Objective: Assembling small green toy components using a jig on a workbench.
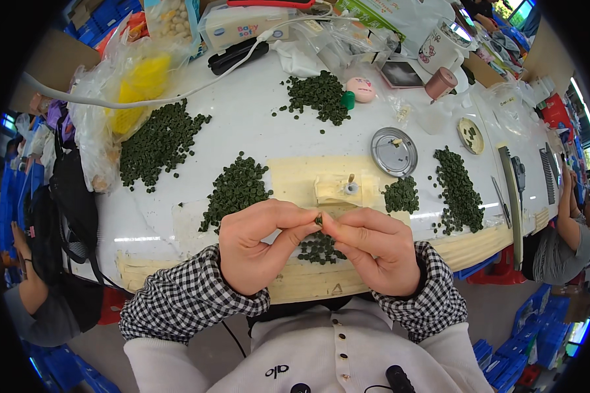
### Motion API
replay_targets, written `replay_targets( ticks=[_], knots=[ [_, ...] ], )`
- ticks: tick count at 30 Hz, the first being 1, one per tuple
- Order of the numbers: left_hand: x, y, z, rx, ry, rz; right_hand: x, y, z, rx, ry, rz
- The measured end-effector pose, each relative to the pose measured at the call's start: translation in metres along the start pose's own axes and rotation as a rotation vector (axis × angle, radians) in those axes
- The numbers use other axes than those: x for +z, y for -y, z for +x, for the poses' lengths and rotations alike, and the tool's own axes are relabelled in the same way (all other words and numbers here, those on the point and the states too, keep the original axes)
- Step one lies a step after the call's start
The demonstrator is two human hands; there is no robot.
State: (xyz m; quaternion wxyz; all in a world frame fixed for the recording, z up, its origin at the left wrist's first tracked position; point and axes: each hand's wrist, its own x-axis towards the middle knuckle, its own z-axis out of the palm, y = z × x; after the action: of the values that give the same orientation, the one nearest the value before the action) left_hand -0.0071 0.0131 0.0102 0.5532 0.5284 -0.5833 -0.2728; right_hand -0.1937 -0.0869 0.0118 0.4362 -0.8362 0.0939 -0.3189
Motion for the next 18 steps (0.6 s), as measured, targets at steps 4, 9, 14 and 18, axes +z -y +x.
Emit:
replay_targets(
  ticks=[4, 9, 14, 18],
  knots=[
    [0.0001, 0.0006, -0.0012, 0.036, 0.015, 0.02, -0.0021, -0.0006, -0.0003, -0.012, 0.016, -0.004],
    [0.0001, 0.0004, -0.0007, 0.047, 0.016, 0.045, -0.0023, -0.0004, -0.0006, 0.01, 0.026, 0.019],
    [-0.001, 0.002, 0.0013, 0.058, 0.018, 0.054, -0.001, -0.0022, -0.0008, 0.017, 0.004, -0.003],
    [-0.0029, -0.0021, 0.0086, 0.03, 0.05, 0.094, -0.0043, 0.0064, 0.0002, 0.069, -0.065, -0.106]
  ],
)
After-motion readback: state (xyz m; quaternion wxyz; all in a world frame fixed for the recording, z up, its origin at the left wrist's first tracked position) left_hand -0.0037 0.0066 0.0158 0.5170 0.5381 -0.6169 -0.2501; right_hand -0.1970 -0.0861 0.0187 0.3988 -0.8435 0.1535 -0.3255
